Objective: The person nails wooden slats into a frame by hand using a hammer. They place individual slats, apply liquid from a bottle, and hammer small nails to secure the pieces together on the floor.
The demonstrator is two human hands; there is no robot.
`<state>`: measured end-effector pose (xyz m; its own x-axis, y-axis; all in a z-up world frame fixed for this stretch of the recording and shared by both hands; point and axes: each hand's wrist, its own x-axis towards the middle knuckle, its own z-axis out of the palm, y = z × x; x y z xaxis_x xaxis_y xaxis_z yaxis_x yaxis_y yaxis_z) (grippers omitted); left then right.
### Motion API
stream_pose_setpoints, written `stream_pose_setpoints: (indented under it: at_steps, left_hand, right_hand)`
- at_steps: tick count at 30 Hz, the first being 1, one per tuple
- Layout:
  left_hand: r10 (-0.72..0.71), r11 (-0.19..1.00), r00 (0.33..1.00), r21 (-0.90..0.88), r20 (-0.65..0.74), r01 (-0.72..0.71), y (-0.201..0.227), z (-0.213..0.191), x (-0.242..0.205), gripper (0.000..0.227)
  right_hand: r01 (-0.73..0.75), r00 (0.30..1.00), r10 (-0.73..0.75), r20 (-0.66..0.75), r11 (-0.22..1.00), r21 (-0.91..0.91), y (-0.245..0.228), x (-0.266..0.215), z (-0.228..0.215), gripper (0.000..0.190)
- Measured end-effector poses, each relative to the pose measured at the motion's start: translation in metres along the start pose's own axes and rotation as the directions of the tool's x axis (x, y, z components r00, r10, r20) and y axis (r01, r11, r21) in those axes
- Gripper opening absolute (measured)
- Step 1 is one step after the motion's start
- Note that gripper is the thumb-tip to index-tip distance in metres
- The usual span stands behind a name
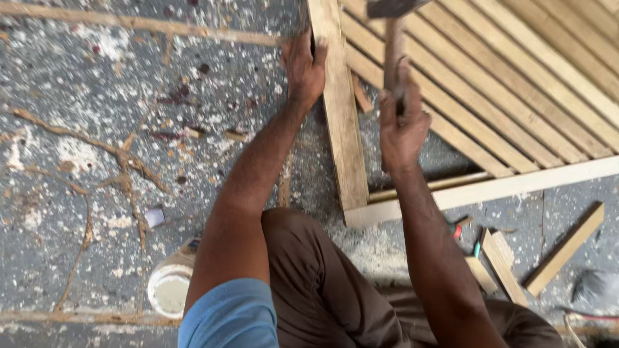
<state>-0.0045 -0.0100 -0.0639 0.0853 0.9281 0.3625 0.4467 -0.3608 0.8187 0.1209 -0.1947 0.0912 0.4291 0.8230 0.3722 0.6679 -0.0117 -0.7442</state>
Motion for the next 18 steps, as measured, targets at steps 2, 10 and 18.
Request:
stream_pose_setpoints:
  at_steps: [2,10,18]
  left_hand:
    - [0.038,0.999,0.999,0.023,-0.040,-0.037,0.000,0.002,-0.003,0.049]
    - [-0.031,0.999,0.999,0.025,0.017,0.031,0.005,-0.004,0.004,0.049]
    - [-0.022,1.000,1.000,0.009,0.018,0.022,0.003,0.000,0.005,0.053]
  right_hand:
    - [0.093,0.991,-0.060,0.118,0.951,-0.294,0.010,-0.009,0.008,0.020]
    - [0.013,0.997,-0.010,0.075,1.000,-0.027,0.005,-0.001,0.006,0.013]
    - [-0.095,0.977,0.094,0.189,0.995,-0.006,-0.016,0.006,-0.004,0.040]
